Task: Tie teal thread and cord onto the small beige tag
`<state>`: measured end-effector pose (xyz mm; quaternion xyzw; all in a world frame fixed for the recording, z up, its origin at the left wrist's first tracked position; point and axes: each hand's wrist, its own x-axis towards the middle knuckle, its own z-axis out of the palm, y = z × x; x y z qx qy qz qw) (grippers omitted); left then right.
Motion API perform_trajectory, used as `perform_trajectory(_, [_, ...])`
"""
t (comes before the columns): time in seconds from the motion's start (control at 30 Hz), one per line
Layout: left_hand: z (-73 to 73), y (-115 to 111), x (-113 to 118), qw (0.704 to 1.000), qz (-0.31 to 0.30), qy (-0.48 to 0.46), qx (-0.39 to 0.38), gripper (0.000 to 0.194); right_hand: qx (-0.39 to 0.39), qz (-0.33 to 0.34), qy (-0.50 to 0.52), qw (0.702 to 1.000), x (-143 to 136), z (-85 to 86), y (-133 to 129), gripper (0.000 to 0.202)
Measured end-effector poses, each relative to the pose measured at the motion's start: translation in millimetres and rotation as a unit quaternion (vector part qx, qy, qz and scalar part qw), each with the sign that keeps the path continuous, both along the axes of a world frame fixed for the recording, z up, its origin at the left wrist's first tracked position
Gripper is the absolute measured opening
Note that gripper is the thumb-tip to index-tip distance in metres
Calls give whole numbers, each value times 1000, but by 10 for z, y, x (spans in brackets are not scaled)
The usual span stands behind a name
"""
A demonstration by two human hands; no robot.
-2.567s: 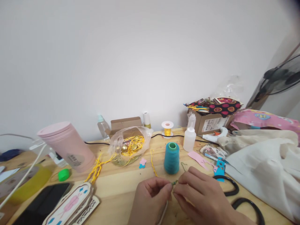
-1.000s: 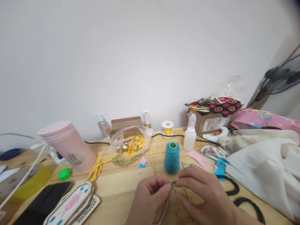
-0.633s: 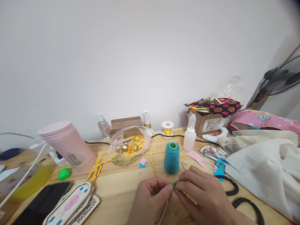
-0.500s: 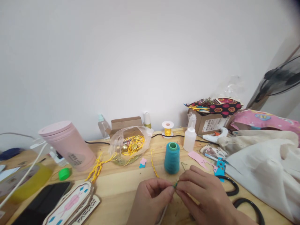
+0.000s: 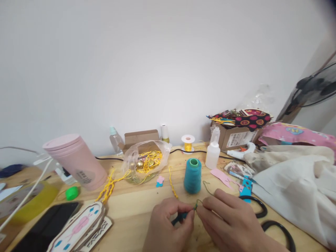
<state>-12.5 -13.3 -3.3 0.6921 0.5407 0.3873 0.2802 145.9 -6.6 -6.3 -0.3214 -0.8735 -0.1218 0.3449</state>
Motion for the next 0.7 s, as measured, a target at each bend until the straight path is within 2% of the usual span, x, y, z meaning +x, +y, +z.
perform_trajectory(0.1, [-3,-3,-36,997,-27,57,38,13,32,9,-10,999,15,9,-18,23])
perform_trajectory(0.2, [-16,-6,-58,995,-25,85,46,13,37,22,-16,999,24,69,-43,29])
perform_trajectory(0.33, [-1,-2,-68,991,-39,107,72,12,-22,38,-42,998,31,131,-55,36])
perform_trajectory(0.5, [32,20,-88,972,-93,127,176,15,-65,64,-12,996,27,85,26,28])
perform_trajectory(0.6, [20,37,-90,958,-130,142,214,16,-153,91,39,983,30,55,72,21])
perform_trajectory(0.7, [4,55,-81,949,-136,158,237,17,-320,86,97,939,40,33,86,13])
